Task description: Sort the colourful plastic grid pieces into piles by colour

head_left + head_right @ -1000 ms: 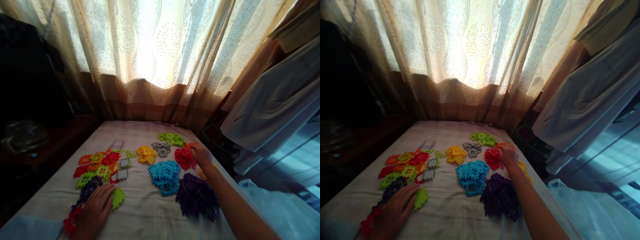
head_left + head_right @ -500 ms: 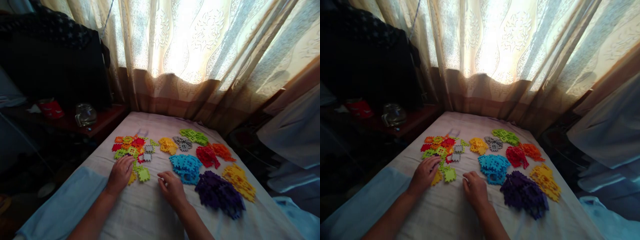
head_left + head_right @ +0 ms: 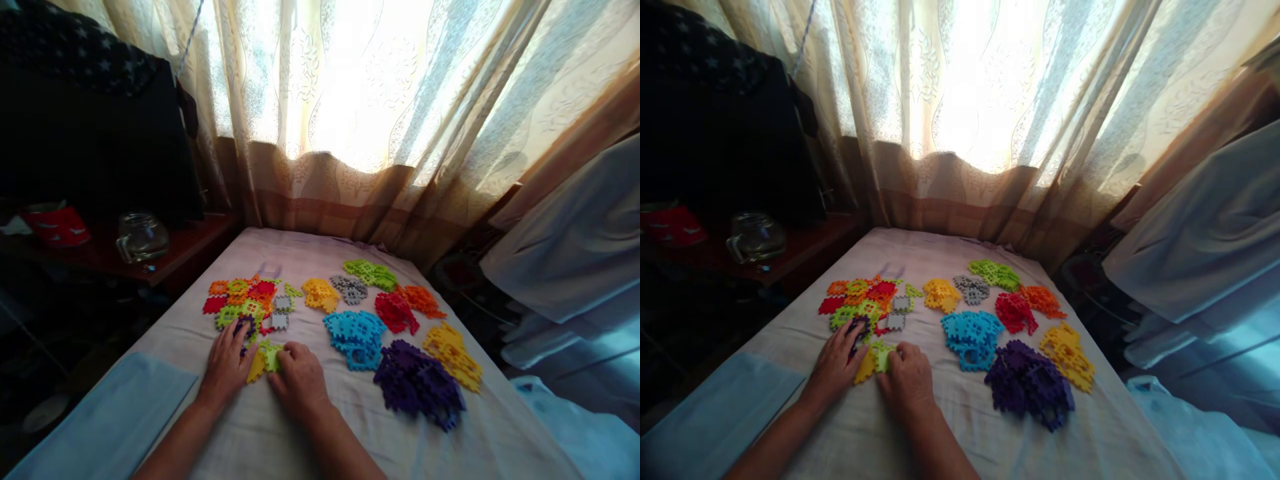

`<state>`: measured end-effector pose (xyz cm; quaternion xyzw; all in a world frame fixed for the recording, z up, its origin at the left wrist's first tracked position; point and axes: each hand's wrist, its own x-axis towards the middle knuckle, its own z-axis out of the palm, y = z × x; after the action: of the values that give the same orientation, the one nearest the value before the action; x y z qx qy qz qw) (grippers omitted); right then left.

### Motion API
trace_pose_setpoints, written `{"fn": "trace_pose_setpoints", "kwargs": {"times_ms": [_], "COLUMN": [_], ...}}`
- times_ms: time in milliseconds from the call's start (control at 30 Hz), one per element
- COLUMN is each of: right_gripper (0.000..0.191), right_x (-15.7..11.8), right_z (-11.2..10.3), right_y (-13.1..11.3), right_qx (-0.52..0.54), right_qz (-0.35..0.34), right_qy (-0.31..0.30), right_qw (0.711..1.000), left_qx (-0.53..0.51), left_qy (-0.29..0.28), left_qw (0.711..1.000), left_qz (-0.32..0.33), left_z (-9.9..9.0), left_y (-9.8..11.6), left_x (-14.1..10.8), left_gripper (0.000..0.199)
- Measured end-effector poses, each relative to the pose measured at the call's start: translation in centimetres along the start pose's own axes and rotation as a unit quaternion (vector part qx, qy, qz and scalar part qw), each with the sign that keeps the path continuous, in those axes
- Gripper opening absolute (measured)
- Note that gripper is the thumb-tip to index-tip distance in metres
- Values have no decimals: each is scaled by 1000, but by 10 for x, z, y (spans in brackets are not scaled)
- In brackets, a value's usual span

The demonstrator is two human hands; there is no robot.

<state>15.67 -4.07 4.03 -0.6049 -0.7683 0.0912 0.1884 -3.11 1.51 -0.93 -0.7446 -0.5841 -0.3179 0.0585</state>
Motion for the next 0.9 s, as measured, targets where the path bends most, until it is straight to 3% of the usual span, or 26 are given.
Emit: {"fn": "trace_pose_setpoints", "kwargs": {"times_ms": [200,333,467,600,733,900], "right_gripper": [10,15,18,24,23,32], "right_x": [0,11,43,86,126,167], "right_z": [-3,-32,-86,-126,-136,-132], "right_y": [11,34,83,145,196,237], "right_qx": [-11,5,18,-15,-32,-23], "right_qz": [-22,17,109,232,306,352], "right_qy": [40,101,144,100,80,91], "right_qw": [999,995,983,967,948,931], "left_qx": [-59,-90,-111,-128,-137,-137], "left_qy": [20,36,46,39,30,30], "left_qw": [998,995,993,991,989,990], "left_qz": [19,19,11,-25,-38,-20], "left_z": [3,5,9,12,12,11], "left_y": [-5,-14,-21,-27,-32,-37], "left_x": [3,2,3,4,5,4], "left_gripper": [48,46,46,48,44,39]}}
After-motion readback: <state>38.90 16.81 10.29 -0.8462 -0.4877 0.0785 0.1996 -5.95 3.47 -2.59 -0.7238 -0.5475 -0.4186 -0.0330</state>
